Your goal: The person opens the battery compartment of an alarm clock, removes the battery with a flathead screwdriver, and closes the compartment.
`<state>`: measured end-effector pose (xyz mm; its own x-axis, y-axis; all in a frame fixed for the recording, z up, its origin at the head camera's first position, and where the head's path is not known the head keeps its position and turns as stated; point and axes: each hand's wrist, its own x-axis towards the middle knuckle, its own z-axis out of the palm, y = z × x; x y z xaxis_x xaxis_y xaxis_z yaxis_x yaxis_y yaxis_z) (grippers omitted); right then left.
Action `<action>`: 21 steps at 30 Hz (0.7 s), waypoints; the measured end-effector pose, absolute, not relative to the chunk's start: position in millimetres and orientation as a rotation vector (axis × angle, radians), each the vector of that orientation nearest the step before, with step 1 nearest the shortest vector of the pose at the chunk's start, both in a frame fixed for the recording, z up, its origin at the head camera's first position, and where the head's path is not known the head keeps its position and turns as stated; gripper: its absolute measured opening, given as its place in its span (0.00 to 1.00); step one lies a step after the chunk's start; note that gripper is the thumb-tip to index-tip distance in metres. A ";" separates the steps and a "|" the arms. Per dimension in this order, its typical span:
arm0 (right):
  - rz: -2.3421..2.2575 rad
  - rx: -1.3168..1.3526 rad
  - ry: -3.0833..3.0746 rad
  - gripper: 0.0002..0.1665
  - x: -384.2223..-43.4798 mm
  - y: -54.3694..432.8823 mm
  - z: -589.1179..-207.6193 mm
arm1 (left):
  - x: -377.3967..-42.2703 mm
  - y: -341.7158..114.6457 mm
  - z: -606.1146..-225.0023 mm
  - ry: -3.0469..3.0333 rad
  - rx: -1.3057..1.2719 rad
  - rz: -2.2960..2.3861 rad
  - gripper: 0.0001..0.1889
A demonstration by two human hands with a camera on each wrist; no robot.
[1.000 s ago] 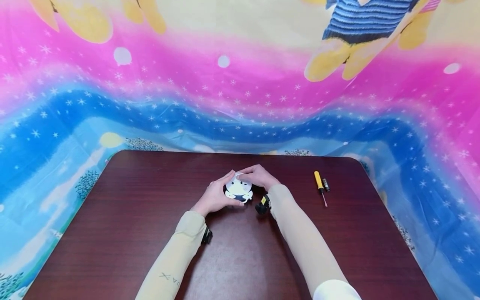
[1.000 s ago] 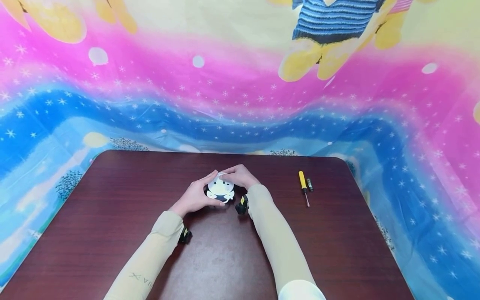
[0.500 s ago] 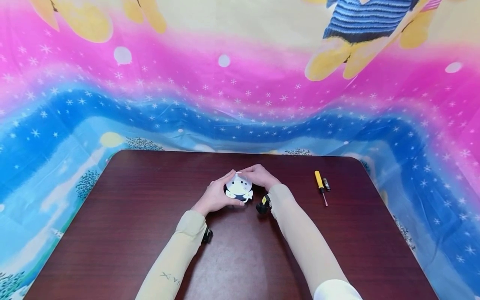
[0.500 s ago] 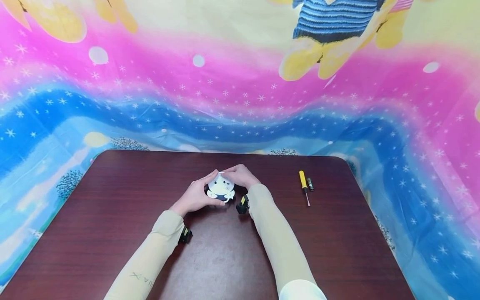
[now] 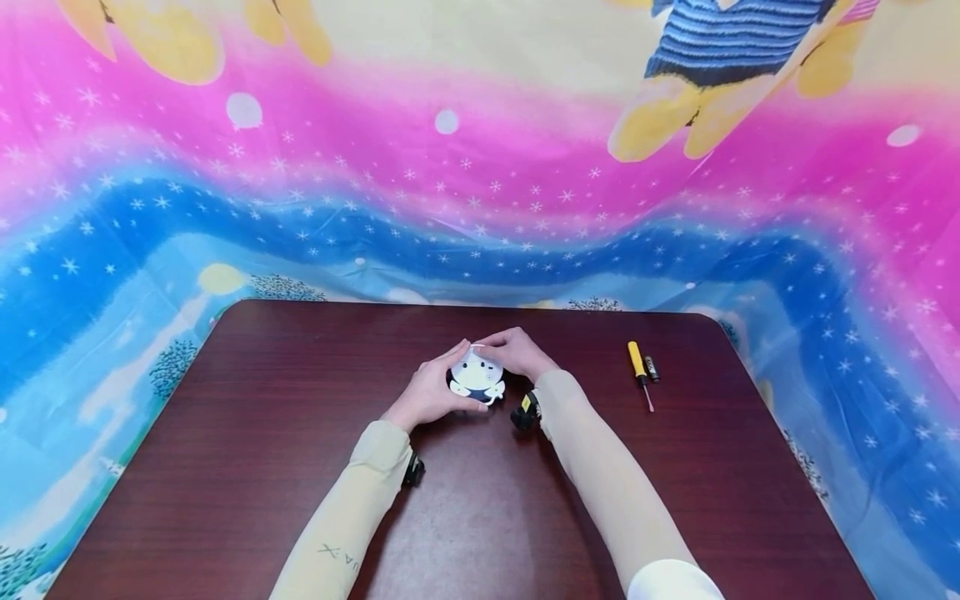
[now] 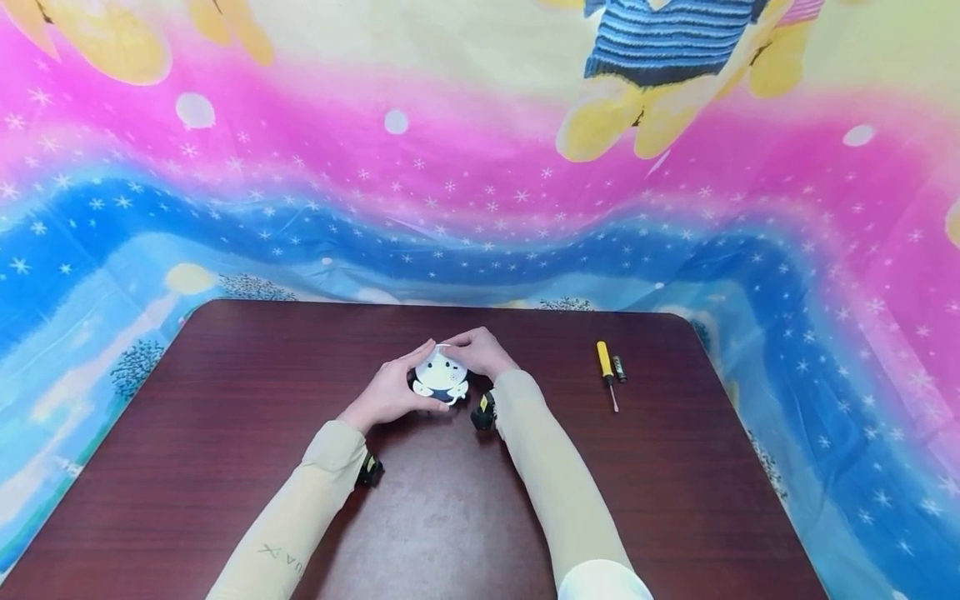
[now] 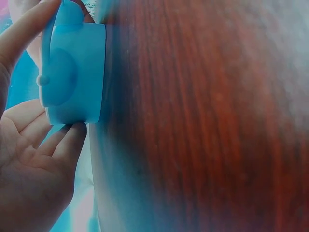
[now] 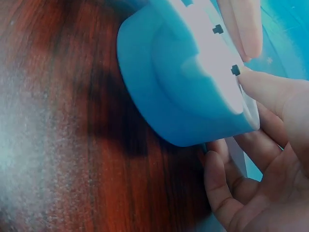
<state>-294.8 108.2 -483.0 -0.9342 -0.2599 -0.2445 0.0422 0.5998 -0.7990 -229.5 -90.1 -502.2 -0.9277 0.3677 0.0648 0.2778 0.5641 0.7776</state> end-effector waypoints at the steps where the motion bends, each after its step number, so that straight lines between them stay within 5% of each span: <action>1: -1.271 -0.187 2.496 0.15 -294.6 107.9 -483.0 | -229.5 -90.2 -502.2 2.685 0.557 1.303 0.60; 21: -1.060 -0.662 2.825 0.05 -291.1 110.9 -476.5 | -230.2 -91.0 -502.3 2.671 0.565 1.327 0.59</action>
<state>-291.1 110.9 -476.5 -0.9069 -0.4096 0.0990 -0.3736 0.6728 -0.6386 -230.2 -91.0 -502.3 -0.9253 0.3730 0.0688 0.2803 0.5500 0.7868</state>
